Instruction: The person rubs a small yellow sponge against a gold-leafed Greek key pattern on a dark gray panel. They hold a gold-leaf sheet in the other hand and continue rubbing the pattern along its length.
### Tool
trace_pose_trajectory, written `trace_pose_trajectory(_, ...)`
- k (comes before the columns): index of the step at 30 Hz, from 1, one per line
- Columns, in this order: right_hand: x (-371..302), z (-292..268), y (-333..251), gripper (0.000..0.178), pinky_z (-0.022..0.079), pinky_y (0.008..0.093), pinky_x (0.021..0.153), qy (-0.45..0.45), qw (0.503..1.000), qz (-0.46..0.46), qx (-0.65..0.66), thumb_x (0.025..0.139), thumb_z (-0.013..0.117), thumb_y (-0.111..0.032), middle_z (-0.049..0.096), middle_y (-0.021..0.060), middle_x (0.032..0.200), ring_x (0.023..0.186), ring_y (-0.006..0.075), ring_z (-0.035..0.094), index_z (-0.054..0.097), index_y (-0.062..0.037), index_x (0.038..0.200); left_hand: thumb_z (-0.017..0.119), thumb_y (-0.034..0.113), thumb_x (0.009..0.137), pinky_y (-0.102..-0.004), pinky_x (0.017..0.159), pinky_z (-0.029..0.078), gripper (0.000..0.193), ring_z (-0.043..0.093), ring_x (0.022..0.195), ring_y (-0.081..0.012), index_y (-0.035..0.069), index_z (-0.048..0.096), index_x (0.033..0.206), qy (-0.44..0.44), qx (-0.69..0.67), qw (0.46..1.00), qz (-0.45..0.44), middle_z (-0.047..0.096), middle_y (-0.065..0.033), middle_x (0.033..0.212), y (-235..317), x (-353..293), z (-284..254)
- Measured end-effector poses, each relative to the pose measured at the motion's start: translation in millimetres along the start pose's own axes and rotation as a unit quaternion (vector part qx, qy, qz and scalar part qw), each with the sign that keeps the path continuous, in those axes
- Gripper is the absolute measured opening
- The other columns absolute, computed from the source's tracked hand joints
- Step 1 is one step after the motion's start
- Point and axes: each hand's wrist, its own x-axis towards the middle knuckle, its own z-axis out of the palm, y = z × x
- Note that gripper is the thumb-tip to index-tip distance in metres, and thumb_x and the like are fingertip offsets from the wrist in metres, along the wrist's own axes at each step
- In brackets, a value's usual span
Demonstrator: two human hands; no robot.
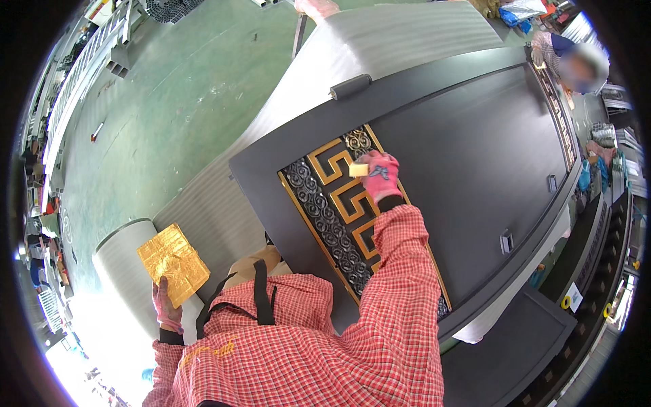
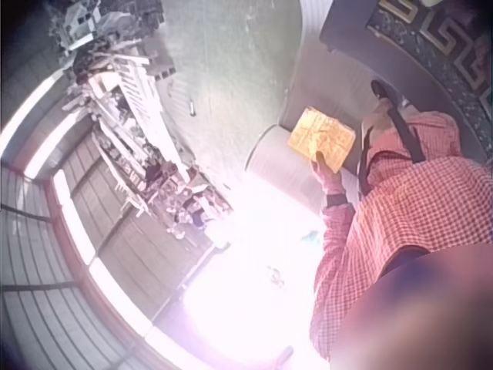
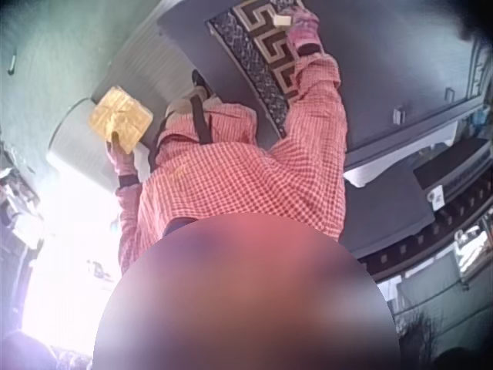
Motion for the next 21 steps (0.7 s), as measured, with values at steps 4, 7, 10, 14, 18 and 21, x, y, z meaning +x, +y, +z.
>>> trace_pose_trajectory(4, 10.8, 5.1, 3.7, 0.031, 0.048, 0.0371, 0.085, 0.095, 0.988, 0.115, 0.026, 0.061, 0.075, -0.008, 0.067, 0.0053, 0.095, 0.094, 0.0272, 0.062, 0.072, -0.0146, 0.091, 0.066, 0.029, 0.089, -0.0355, 0.078, 0.055, 0.047, 0.062, 0.098, -0.0204, 0.009, 0.047, 0.127, 0.005, 0.007, 1.0, 0.006, 0.059, -0.0053, 0.113, -1.7, 3.8, 0.4)
trace_pose_trajectory(7, 16.0, 16.0, 1.3, 0.028, 0.046, 0.0358, 0.089, 0.024, 0.998, 0.055, -0.027, 0.064, 0.078, -0.016, 0.067, 0.003, 0.098, 0.096, 0.0255, 0.062, 0.072, -0.0163, 0.092, 0.065, 0.029, 0.089, -0.0352, 0.077, 0.055, 0.046, 0.062, 0.097, -0.02, 0.008, 0.047, 0.126, 0.003, 0.009, 1.0, 0.003, 0.059, -0.0052, 0.113, -1.7, 0.8, -0.8)
trace_pose_trajectory(10, 23.9, 22.2, 0.7, 0.027, 0.046, 0.0369, 0.089, 0.12, 0.982, 0.144, -0.008, 0.067, 0.077, -0.022, 0.066, 0.0031, 0.097, 0.094, 0.0256, 0.062, 0.072, -0.017, 0.093, 0.065, 0.029, 0.09, -0.0353, 0.078, 0.055, 0.046, 0.062, 0.097, -0.02, 0.008, 0.047, 0.126, 0.005, 0.009, 1.0, 0.005, 0.059, -0.0051, 0.112, -0.5, 1.6, 2.1)
trace_pose_trajectory(14, 31.1, 26.2, -16.5, 0.027, 0.045, 0.0363, 0.087, 0.04, 0.995, 0.067, -0.059, 0.067, 0.076, -0.022, 0.066, 0.0037, 0.099, 0.095, 0.0253, 0.062, 0.071, -0.0152, 0.092, 0.065, 0.027, 0.09, -0.0354, 0.078, 0.055, 0.045, 0.062, 0.097, -0.02, 0.008, 0.047, 0.127, -0.01, -0.009, 1.0, 0.008, 0.059, -0.0052, 0.112, -0.7, -1.1, 2.8)
trace_pose_trajectory(18, 36.0, 27.1, -18.6, 0.027, 0.044, 0.0368, 0.089, 0.086, 0.993, 0.06, -0.046, 0.066, 0.076, -0.02, 0.066, 0.0026, 0.1, 0.097, 0.0256, 0.06, 0.072, -0.0189, 0.092, 0.064, 0.027, 0.09, -0.0355, 0.078, 0.055, 0.044, 0.062, 0.097, -0.0204, 0.008, 0.048, 0.126, 0.013, -0.001, 1.0, 0.013, 0.059, -0.0054, 0.111, -3.3, 0.6, -1.1)
trace_pose_trajectory(21, 30.2, 27.7, -32.0, 0.026, 0.04, 0.0381, 0.093, 0.012, 0.991, 0.042, -0.125, 0.067, 0.073, -0.017, 0.065, 0.0007, 0.101, 0.1, 0.0248, 0.058, 0.071, -0.0224, 0.093, 0.064, 0.026, 0.09, -0.0352, 0.077, 0.054, 0.043, 0.062, 0.096, -0.0204, 0.008, 0.048, 0.126, 0.015, -0.005, 1.0, 0.015, 0.06, -0.0052, 0.111, -3.3, -0.2, -1.8)
